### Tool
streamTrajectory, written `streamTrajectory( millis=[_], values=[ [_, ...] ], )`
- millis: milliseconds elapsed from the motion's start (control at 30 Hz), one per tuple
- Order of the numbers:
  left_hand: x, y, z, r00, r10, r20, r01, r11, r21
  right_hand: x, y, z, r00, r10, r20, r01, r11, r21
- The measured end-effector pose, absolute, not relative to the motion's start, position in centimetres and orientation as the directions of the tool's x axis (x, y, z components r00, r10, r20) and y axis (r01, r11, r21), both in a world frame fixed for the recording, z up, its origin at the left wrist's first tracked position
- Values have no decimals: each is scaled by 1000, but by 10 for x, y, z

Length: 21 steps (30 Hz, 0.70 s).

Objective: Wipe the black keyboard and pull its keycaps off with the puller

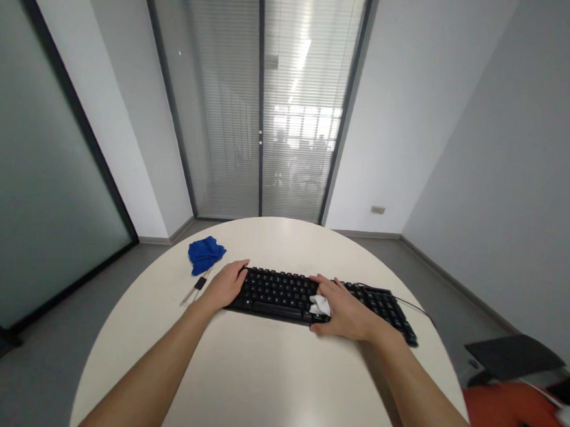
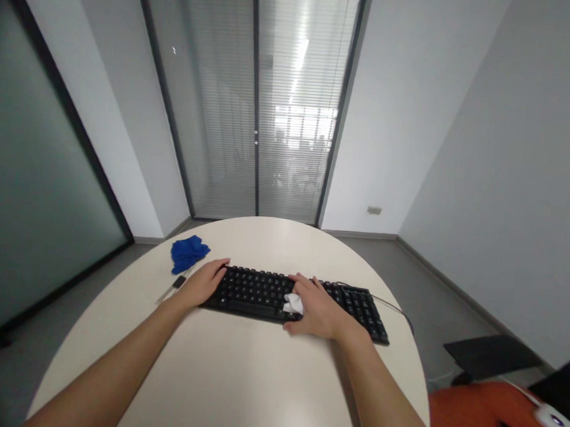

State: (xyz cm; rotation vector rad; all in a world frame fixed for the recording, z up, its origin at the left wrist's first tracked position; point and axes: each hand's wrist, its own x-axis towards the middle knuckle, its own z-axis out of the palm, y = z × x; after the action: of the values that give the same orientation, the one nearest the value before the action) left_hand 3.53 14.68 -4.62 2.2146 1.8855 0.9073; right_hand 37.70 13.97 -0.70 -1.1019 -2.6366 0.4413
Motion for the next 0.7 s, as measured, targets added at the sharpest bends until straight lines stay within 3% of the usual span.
streamTrajectory(
  millis=[267,400,500,700],
  values=[
    [52,142,-38,101,942,319,935,-200,294,379,143,-6,-645,752,134,665,639,-387],
    [65,134,-34,64,951,304,950,-152,273,368,140,-10,-598,771,219,694,635,-341],
    [81,123,-30,31,919,393,956,-141,255,353,134,-11,-545,771,329,702,634,-324],
    [111,98,-24,145,823,549,845,-392,364,318,130,-6,-548,730,408,656,678,-331]
  ],
)
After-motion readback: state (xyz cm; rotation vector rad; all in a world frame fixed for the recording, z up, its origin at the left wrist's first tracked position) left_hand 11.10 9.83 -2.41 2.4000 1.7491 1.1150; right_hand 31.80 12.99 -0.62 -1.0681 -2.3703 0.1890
